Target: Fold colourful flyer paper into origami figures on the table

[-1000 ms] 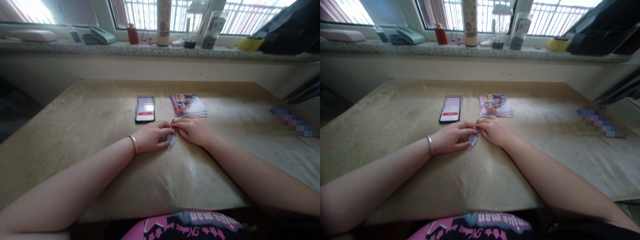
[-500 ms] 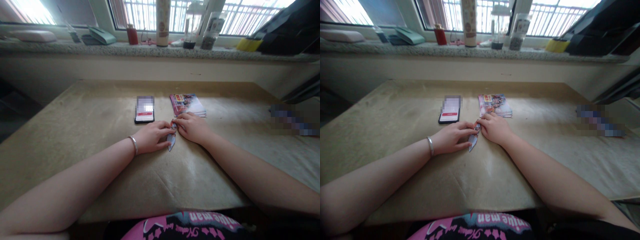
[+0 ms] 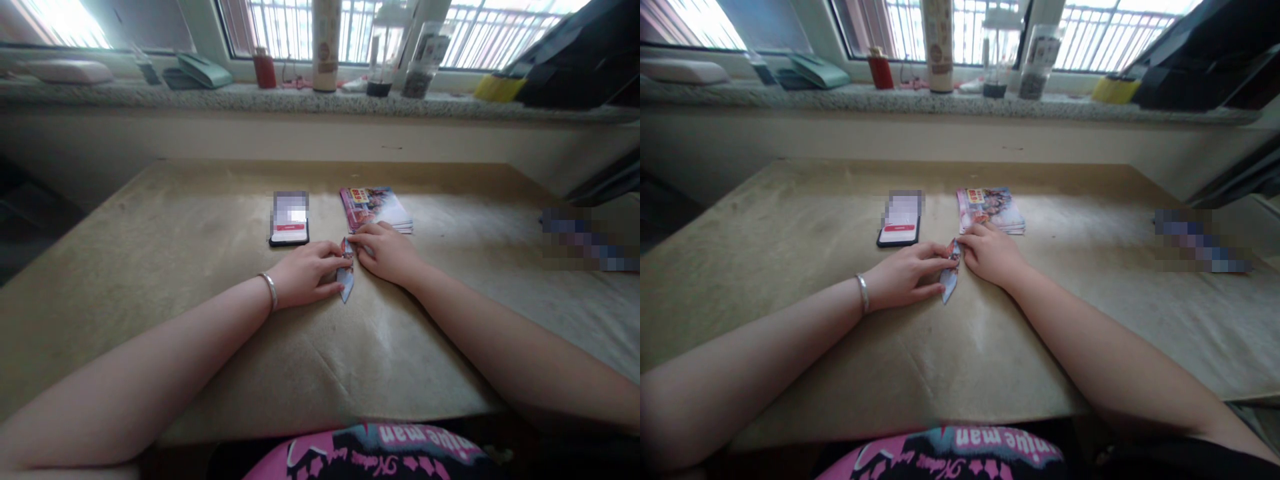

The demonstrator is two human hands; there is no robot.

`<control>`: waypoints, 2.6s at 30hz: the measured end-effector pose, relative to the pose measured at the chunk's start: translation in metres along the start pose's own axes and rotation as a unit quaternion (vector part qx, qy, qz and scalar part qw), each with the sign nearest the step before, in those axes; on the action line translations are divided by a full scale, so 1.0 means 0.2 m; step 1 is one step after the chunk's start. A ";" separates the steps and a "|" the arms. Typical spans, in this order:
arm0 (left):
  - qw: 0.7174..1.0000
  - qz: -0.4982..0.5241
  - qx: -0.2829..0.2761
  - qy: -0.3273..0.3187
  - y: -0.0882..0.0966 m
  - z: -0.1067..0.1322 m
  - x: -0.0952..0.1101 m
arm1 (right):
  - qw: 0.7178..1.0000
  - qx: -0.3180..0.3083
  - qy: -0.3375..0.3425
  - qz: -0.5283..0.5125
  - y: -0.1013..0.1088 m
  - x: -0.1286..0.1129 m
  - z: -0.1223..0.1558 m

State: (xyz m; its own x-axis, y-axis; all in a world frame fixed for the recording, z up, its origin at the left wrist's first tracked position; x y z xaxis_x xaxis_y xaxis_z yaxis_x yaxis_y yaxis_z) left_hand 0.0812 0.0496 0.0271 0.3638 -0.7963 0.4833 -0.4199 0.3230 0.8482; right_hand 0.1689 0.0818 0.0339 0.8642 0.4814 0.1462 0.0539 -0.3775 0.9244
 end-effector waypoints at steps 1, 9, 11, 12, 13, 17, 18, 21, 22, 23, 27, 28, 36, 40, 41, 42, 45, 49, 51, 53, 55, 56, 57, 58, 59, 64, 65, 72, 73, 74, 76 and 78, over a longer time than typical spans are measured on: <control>1.000 -0.001 -0.001 0.002 0.00 0.00 0.00 | 1.000 0.000 0.003 0.002 0.00 0.00 0.00; 1.000 0.001 0.004 0.001 0.00 0.00 0.00 | 0.998 -0.024 0.031 0.055 0.00 -0.03 0.00; 1.000 0.001 0.006 -0.001 0.00 0.00 0.00 | 0.997 -0.028 0.034 0.069 0.00 -0.04 0.00; 1.000 0.001 0.006 -0.002 0.00 0.00 0.00 | 0.996 -0.029 0.032 0.077 0.00 -0.05 0.00; 1.000 0.001 0.006 -0.002 0.01 0.00 0.01 | 0.996 -0.029 0.026 0.083 0.00 -0.04 0.00; 1.000 0.009 0.015 0.010 0.02 0.00 0.00 | 0.998 0.005 0.007 0.062 0.05 -0.03 0.02; 1.000 0.011 0.019 0.016 0.02 -0.01 0.00 | 0.999 0.018 0.027 0.044 0.07 -0.05 0.03; 0.999 0.012 0.022 0.033 0.03 -0.01 -0.01 | 0.989 0.045 0.139 -0.006 0.12 -0.14 0.07; 0.999 0.010 0.022 0.035 0.03 -0.01 -0.02 | 0.984 0.051 0.172 -0.012 0.13 -0.17 0.08; 0.999 0.008 0.024 0.036 0.03 -0.01 -0.01 | 0.980 0.054 0.193 -0.009 0.14 -0.19 0.09; 0.999 0.004 0.032 0.031 0.04 -0.01 -0.01 | 0.975 0.044 0.217 0.034 0.14 -0.23 0.10; 0.999 0.003 0.032 0.028 0.04 -0.01 -0.01 | 0.974 0.040 0.217 0.042 0.14 -0.23 0.10; 0.999 -0.012 0.049 -0.004 0.05 -0.01 0.01 | 0.983 0.031 0.178 0.003 0.13 -0.20 0.09; 0.999 -0.022 0.049 -0.009 0.05 -0.01 0.02 | 0.991 0.019 0.102 -0.088 0.11 -0.13 0.07; 0.998 -0.024 0.050 -0.011 0.06 -0.01 0.02 | 0.989 0.016 0.089 -0.117 0.11 -0.12 0.06; 0.998 -0.026 0.052 -0.012 0.06 -0.01 0.03 | 0.986 0.015 0.079 -0.143 0.10 -0.10 0.05; 0.998 -0.044 0.049 -0.016 0.06 -0.01 0.03 | 0.978 0.023 0.061 -0.200 0.09 -0.08 0.04; 0.993 -0.104 0.032 -0.034 0.04 -0.03 0.04 | 0.971 0.034 0.050 -0.229 0.08 -0.07 0.04; 0.987 -0.149 0.023 -0.053 0.03 -0.03 0.05 | 0.970 0.032 0.037 -0.238 0.07 -0.06 0.03; 0.978 -0.192 0.018 -0.074 0.02 -0.04 0.07 | 0.969 0.028 0.024 -0.244 0.06 -0.05 0.03; 0.969 -0.227 0.010 -0.092 0.01 -0.04 0.09 | 0.969 0.028 0.021 -0.243 0.05 -0.05 0.03; 0.965 -0.241 0.005 -0.099 0.00 -0.04 0.10 | 0.970 0.029 0.025 -0.240 0.06 -0.05 0.03; 0.962 -0.252 0.000 -0.103 0.00 -0.04 0.11 | 0.971 0.028 0.030 -0.235 0.06 -0.06 0.04; 0.960 -0.258 -0.003 -0.108 0.00 -0.04 0.11 | 0.973 0.026 0.034 -0.225 0.06 -0.07 0.04; 0.959 -0.259 -0.002 -0.112 0.00 -0.03 0.12 | 0.977 0.023 0.039 -0.208 0.07 -0.08 0.04; 0.968 -0.223 0.041 -0.103 0.04 -0.03 0.12 | 0.995 -0.002 0.083 -0.056 0.09 -0.14 0.06; 0.970 -0.216 0.046 -0.096 0.04 -0.03 0.12 | 0.995 -0.002 0.094 -0.031 0.09 -0.16 0.06; 0.988 -0.136 0.074 -0.019 0.07 -0.06 0.04 | 0.996 0.004 0.092 -0.018 0.08 -0.18 0.05; 0.989 -0.124 0.082 -0.005 0.07 -0.06 0.02 | 0.996 0.006 0.082 -0.033 0.08 -0.17 0.04; 0.989 -0.114 0.094 0.010 0.08 -0.06 0.01 | 0.996 0.007 0.071 -0.052 0.08 -0.16 0.03; 0.987 -0.102 0.120 0.032 0.10 -0.06 -0.02 | 0.994 0.006 0.048 -0.102 0.06 -0.13 0.02; 0.985 -0.097 0.138 0.047 0.11 -0.05 -0.03 | 0.988 0.003 0.031 -0.149 0.04 -0.11 0.02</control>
State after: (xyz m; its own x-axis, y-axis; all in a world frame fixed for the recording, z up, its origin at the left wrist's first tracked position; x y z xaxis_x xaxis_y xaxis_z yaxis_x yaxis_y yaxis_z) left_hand 0.0779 0.0659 0.0446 0.5296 -0.7735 0.3481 -0.5411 0.0079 0.8409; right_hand 0.1523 0.0646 0.0374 0.7769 0.6199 -0.1107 0.3041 -0.2155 0.9279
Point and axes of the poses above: each hand's wrist, its own z-axis away from the middle knuckle, its own y-axis out of the back of the hand, x = y × z, the point moved 10 cm from there along -z, towards the middle knuckle, and after that the axes turned 14 degrees about z, right-handed, at the moved point
